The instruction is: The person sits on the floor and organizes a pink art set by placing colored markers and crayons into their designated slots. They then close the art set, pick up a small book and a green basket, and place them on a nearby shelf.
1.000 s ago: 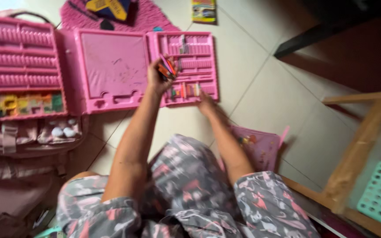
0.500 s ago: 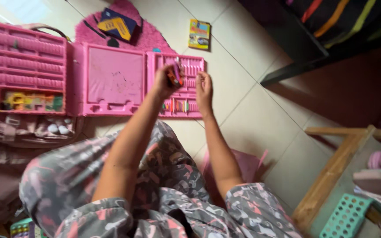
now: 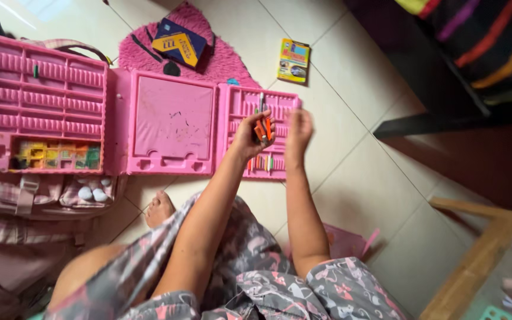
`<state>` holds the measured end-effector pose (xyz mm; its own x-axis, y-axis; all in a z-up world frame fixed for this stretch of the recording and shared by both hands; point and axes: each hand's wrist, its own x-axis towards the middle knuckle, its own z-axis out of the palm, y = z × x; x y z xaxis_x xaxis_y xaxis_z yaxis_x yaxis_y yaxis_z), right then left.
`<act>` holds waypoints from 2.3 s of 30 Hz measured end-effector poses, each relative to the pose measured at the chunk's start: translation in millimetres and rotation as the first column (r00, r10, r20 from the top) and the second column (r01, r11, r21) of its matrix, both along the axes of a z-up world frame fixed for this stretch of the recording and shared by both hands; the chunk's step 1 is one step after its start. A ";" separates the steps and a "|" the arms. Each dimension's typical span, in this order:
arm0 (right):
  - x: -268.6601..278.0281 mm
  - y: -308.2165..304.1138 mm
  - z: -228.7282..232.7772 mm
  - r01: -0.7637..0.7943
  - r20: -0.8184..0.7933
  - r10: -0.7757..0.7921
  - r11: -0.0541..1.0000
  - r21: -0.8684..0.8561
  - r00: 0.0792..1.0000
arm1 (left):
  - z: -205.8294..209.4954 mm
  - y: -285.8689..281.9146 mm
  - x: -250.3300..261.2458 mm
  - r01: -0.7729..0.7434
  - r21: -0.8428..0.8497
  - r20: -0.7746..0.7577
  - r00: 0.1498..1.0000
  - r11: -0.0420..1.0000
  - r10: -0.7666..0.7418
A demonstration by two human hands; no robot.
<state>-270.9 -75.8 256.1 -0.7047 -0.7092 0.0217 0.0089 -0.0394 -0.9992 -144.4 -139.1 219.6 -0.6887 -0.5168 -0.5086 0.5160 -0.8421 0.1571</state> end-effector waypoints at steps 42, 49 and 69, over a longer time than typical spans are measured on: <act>64.7 -6.8 -77.0 -0.063 -0.520 0.192 0.965 0.255 0.832 | -71.2 -46.6 43.6 -0.301 0.071 -0.077 0.949 0.951 0.306; 81.8 -22.4 -9.3 -0.046 -0.771 0.261 0.956 0.290 0.581 | -93.9 -44.5 26.0 -0.287 0.031 -0.261 0.922 0.957 0.285; 27.8 -6.5 -228.3 0.240 -0.544 0.124 0.801 0.548 0.830 | -99.6 -46.1 27.2 -0.254 0.129 -0.155 0.950 0.959 0.273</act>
